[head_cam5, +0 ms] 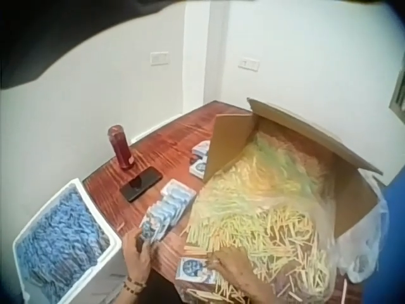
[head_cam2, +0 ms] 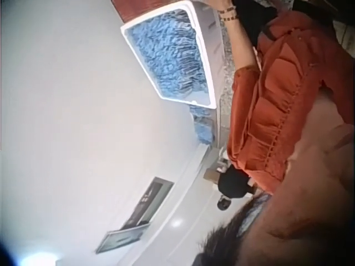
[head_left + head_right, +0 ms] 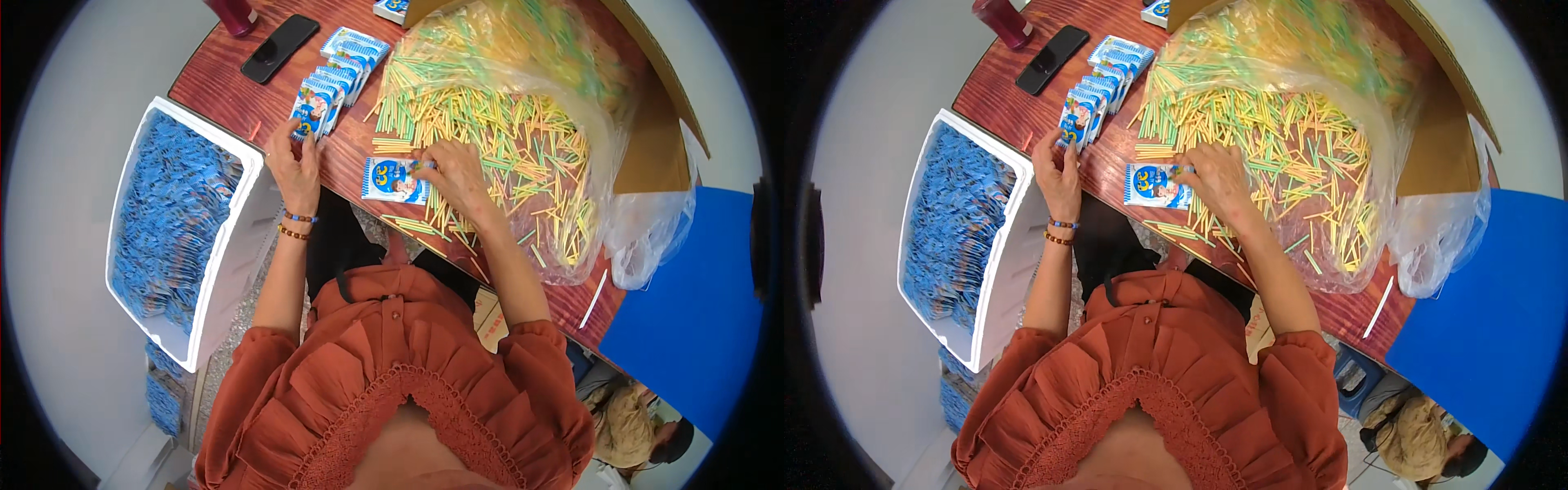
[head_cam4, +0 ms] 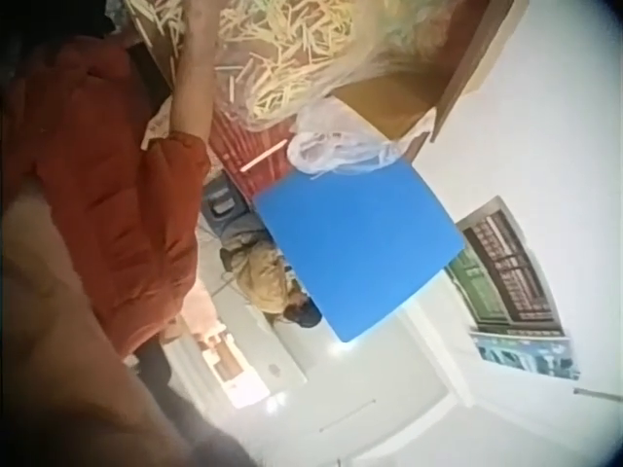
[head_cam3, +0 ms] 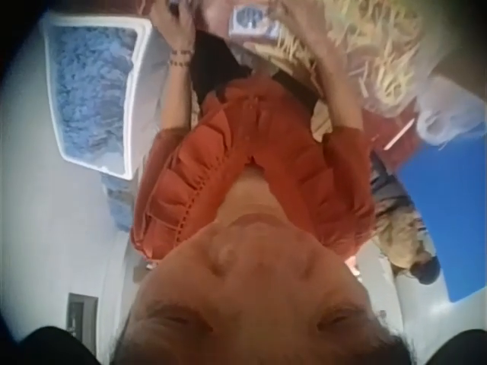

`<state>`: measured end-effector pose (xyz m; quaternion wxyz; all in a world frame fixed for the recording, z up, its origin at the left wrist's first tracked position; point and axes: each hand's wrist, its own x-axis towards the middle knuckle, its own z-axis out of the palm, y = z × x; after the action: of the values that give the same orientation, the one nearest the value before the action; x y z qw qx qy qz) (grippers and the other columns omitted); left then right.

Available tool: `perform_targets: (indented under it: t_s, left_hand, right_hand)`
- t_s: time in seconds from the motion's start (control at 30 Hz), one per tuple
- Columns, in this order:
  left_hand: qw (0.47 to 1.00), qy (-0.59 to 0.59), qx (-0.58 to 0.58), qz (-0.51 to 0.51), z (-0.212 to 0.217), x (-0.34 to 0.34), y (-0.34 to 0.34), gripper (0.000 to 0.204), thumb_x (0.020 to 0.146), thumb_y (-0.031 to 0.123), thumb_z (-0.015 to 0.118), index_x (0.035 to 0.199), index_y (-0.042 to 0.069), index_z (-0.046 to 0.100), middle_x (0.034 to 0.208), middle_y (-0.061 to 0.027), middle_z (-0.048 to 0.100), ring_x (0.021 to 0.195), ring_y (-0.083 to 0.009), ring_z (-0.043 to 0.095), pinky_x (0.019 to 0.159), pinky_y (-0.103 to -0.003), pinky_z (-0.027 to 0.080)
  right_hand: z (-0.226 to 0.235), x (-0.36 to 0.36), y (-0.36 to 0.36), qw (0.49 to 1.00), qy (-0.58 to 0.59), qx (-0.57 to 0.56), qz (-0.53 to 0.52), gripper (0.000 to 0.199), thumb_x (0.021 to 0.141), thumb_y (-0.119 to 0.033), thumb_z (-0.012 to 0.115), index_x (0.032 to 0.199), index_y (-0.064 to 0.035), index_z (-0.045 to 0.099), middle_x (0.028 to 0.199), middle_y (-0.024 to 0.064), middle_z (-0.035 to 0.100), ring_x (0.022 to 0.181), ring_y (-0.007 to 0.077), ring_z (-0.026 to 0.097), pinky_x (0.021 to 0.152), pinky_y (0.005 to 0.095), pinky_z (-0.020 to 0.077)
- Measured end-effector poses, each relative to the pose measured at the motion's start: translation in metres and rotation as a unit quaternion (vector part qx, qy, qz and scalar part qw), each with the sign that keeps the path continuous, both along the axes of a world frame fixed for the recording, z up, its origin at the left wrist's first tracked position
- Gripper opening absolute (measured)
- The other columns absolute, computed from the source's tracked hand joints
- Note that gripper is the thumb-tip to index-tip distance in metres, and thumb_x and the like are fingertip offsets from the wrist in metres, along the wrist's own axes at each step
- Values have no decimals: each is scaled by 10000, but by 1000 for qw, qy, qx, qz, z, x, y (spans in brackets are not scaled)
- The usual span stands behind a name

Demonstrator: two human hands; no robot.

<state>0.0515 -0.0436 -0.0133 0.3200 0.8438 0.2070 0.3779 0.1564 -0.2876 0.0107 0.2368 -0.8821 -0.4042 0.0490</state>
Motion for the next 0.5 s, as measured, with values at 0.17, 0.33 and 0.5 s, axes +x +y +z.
perform_targets:
  t_s: [0.17,0.33,0.5]
  left_hand:
    - [981,-28,-132,-140,2,6,-33,217,876,88,629,1075,2,617,977,-104,609,841,-188,589,738,-288,471]
    - [904,19,-332,-269,9,25,-67,227,856,72,655,1065,-9,618,927,-63,625,772,-113,607,680,-253,493]
    - [788,6,-540,-296,25,33,-82,156,888,74,646,1023,-4,644,876,-34,683,746,-59,617,650,-205,500]
  right_hand:
    - [-9,10,-7,996,-21,84,16,151,864,-225,614,808,-120,706,819,11,679,809,193,602,773,348,353]
    - [10,20,-16,959,217,179,-25,148,915,-134,582,869,-25,669,786,54,655,717,125,598,632,294,458]
    - [9,14,-12,780,476,401,-70,81,907,-91,628,909,-13,647,813,-3,631,727,51,558,634,201,436]
